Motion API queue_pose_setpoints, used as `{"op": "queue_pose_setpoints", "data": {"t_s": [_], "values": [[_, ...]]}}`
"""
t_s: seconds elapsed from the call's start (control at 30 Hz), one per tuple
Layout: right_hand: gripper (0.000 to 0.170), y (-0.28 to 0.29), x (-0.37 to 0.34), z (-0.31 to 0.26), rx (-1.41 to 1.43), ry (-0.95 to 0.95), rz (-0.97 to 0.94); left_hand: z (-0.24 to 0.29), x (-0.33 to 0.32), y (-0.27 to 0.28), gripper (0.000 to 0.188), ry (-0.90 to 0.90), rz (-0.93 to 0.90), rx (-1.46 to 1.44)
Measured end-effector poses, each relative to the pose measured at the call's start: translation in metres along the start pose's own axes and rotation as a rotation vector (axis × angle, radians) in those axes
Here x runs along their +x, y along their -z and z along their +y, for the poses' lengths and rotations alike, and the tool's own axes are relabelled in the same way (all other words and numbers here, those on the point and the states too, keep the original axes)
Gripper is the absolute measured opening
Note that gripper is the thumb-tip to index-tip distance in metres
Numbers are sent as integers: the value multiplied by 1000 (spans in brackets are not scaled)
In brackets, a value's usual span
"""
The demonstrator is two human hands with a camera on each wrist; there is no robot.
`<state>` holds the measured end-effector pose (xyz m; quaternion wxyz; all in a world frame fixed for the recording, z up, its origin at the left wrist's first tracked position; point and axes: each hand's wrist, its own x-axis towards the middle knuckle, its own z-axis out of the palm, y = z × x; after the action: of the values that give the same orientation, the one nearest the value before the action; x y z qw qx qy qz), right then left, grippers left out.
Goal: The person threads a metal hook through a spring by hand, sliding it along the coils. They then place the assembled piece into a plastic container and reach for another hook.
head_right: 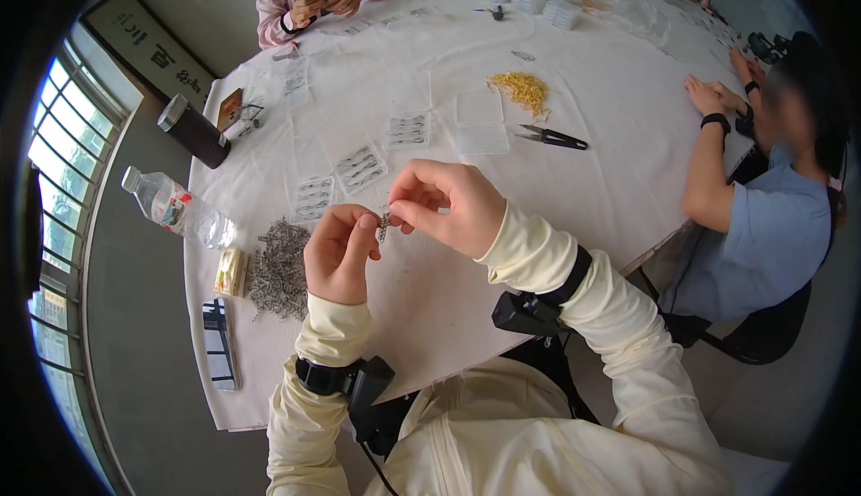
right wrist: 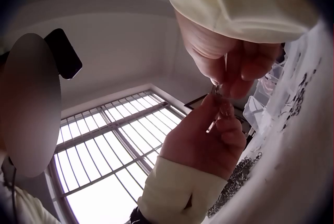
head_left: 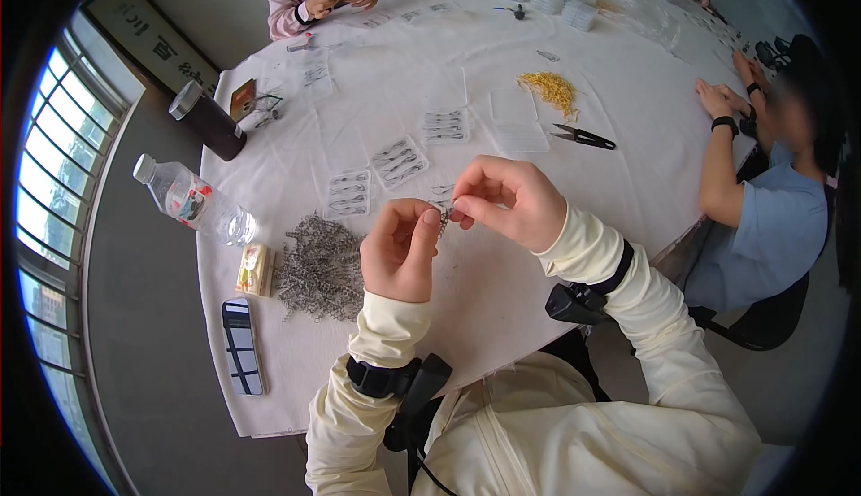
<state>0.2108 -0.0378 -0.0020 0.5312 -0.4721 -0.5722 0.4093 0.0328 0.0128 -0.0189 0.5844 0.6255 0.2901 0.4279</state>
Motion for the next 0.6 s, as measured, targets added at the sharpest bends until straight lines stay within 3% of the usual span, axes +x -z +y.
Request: {"op": "queue_pose_setpoints", "data": {"t_s": [0.23,0.33,0.5,0.6], "values": [[7,0,0,3,-3,43,62,0,1,2,12,13,52,-61],[7,1,1,6,-140,117,30,1,1,2,12,16,53,-63],[14,-6,1,15,132,95,56,1,0,1,12,24,38,-46],[16,-9,1,14,127,100,31,0,-1,1,11,28,30,-47]]}}
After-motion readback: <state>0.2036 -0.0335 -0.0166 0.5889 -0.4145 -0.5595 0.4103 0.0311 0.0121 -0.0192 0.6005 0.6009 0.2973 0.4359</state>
